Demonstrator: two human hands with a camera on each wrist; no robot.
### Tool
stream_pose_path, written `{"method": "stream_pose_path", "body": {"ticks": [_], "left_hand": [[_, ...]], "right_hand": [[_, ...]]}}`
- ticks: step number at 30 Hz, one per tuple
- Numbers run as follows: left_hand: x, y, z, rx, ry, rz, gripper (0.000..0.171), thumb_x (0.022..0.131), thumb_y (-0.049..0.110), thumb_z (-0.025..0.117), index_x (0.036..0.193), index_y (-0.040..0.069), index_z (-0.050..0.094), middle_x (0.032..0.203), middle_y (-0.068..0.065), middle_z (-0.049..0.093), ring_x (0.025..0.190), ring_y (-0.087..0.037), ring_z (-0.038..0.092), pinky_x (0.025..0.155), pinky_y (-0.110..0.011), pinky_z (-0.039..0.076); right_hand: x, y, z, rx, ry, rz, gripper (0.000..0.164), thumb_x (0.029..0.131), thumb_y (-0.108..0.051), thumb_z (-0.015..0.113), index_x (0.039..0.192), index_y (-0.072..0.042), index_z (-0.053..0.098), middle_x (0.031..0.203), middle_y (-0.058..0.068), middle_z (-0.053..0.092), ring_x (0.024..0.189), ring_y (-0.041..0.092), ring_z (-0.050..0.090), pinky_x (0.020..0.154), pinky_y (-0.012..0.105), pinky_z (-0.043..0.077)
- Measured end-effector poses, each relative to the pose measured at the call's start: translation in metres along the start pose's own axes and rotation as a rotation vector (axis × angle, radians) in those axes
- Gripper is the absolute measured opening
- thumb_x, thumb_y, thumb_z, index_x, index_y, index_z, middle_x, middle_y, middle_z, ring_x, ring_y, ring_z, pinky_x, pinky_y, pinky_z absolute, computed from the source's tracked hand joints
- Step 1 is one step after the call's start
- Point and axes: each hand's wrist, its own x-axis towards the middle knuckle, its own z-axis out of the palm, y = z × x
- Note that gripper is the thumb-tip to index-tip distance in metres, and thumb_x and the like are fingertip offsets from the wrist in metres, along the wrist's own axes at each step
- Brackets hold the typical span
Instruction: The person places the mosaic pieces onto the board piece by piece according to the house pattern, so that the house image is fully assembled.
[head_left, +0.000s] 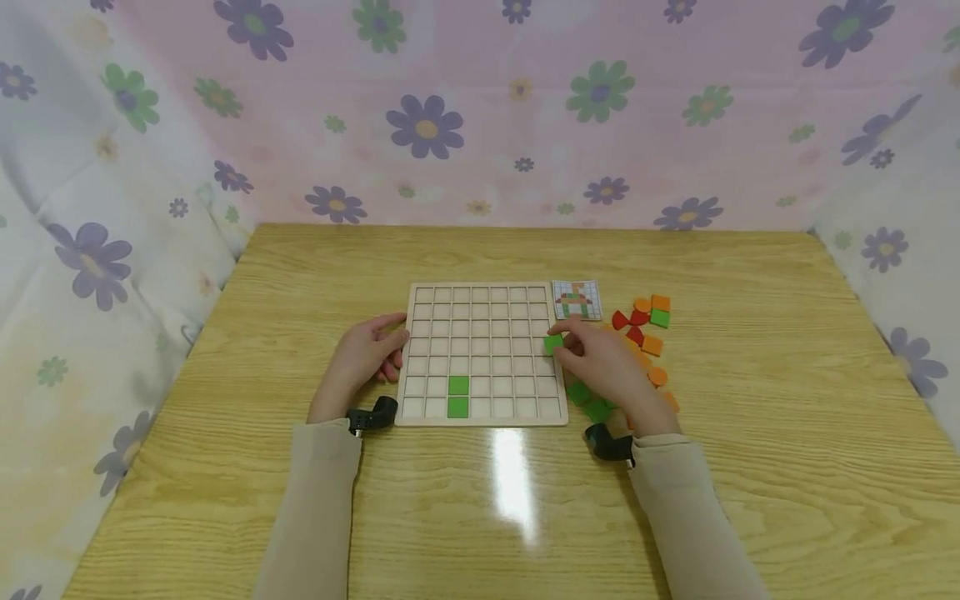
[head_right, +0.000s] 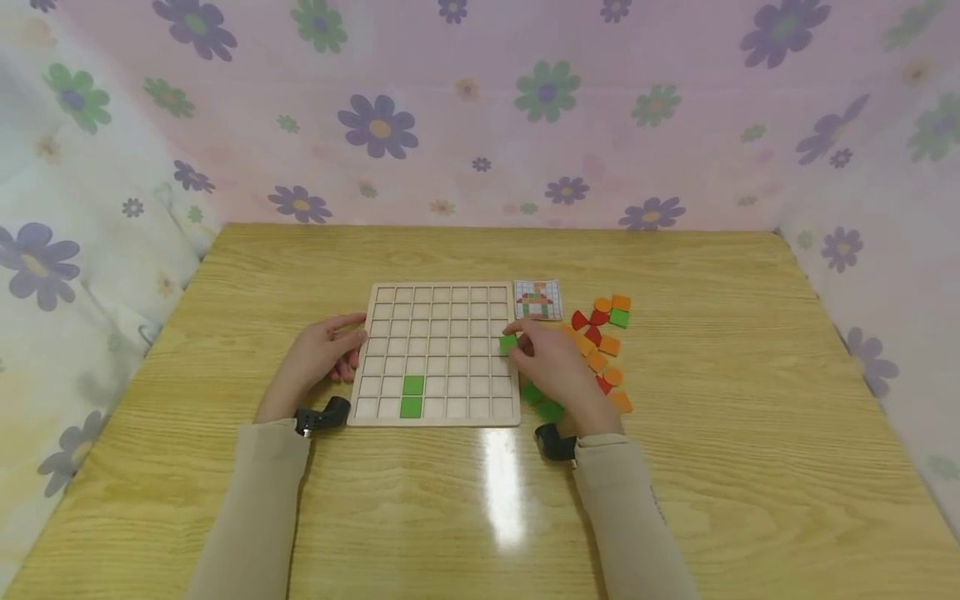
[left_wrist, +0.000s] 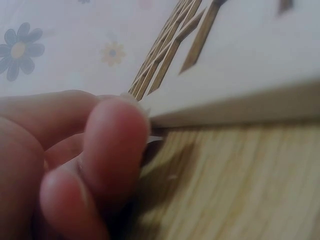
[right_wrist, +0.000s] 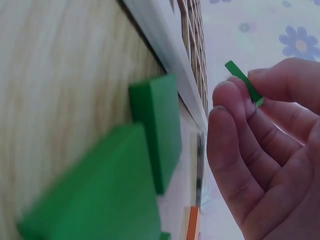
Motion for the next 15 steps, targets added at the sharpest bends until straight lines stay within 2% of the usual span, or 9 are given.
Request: {"method": "stream_pose_path", "body": {"ticks": [8,15], "left_hand": [[0.000,-0.001,0.000,-0.005,-0.001,0.000,0.046,0.089,0.036,0.054,0.132,0.025,0.044,0.067,-0.013,0.060,0.050,-0.025,0.058,0.044,-0.033,0.048],[0.001,-0.001,0.001,0.002,0.004,-0.003,0.046,0.089,0.036,0.054,0.132,0.024,0.044,0.067,-0.013,0.060,0.049,-0.024,0.058,0.044,-0.034,0.048]], "right_hand": [[0.001,-0.006,0.006,0.006,-0.010,-0.013,0.026,0.087,-0.022,0.054,0.113,-0.021,0.055,0.083,-0.001,0.054,0.067,0.017,0.047,0.056,0.029,0.041],[-0.001,-0.015,0.009,0.021,-0.032,-0.021,0.031,0.087,-0.023,0.055,0.117,-0.021,0.054,0.087,-0.001,0.055,0.074,0.016,0.049,0.063,0.030,0.043]]}}
